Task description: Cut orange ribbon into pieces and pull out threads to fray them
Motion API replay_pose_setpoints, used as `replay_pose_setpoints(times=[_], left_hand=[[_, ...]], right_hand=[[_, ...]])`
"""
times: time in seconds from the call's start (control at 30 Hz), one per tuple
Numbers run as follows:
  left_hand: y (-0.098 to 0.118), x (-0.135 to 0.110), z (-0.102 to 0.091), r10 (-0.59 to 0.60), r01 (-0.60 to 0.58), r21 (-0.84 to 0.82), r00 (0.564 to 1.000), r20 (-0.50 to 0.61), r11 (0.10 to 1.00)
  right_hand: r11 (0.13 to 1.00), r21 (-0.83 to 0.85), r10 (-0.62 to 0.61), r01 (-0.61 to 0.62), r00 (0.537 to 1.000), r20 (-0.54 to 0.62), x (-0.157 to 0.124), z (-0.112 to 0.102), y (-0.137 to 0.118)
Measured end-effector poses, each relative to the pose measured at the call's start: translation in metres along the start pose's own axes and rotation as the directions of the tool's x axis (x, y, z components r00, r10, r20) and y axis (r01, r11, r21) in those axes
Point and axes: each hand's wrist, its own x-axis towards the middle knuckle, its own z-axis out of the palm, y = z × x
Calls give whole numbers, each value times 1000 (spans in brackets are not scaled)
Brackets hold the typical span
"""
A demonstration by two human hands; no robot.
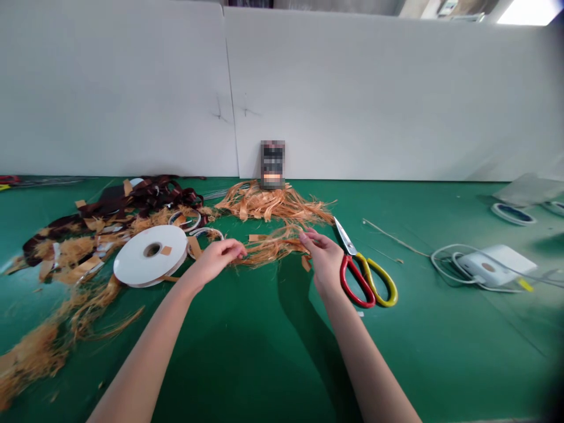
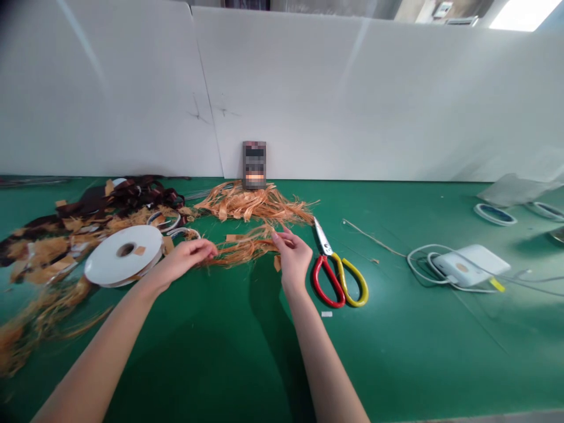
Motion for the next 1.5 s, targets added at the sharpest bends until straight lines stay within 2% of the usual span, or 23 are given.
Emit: replay_pose_setpoints(times=[0.13, 0.27, 0.33, 0.4, 0.47, 0.53, 0.67, 1.0, 1.1, 1.2, 1.33, 1.5], left_hand=[[-8, 3, -29, 143, -82, 252, 961, -235, 964], [-4, 7, -44, 207, 4, 484, 901, -382, 875], [1, 10, -44, 220, -18, 494, 909, -353, 869], [5, 16, -42, 184, -55, 387, 934, -306, 920], [6, 24, -39, 104, -25, 242, 942, -320, 970], [5, 32, -36, 46, 10, 166, 943, -330, 986], [3, 46, -33, 70, -18, 194, 961, -268, 981], [2, 57, -11, 38, -26, 34, 910, -412, 999], [7, 58, -9, 80, -55, 78, 919, -386, 995], [11, 61, -12, 146, -79, 197, 924, -354, 977], [12, 70, -20, 238, -93, 378, 903, -358, 921], [12, 74, -27, 284, -84, 515, 902, -325, 853]], right_hand=[[1000, 30, -3, 5, 996, -89, 17, -14, -8], [999, 46, 10, -3, 991, -135, 30, -22, -23], [999, 33, 27, -23, 994, -107, 32, -24, -30], [999, 9, 54, -53, 997, -50, 31, -23, -36], [996, -21, 85, -85, 996, 16, 30, -22, -40], [993, -51, 111, -108, 991, 74, 27, -21, -44], [988, -97, 138, -124, 979, 151, 23, -21, -53], [983, -106, 170, -148, 954, 248, 19, -12, -65], [982, -111, 179, -154, 947, 268, 19, -8, -68], [980, -121, 189, -161, 942, 279, 18, -7, -70], [978, -130, 196, -165, 941, 277, 18, -9, -70], [977, -134, 200, -168, 939, 281, 19, -10, -69]])
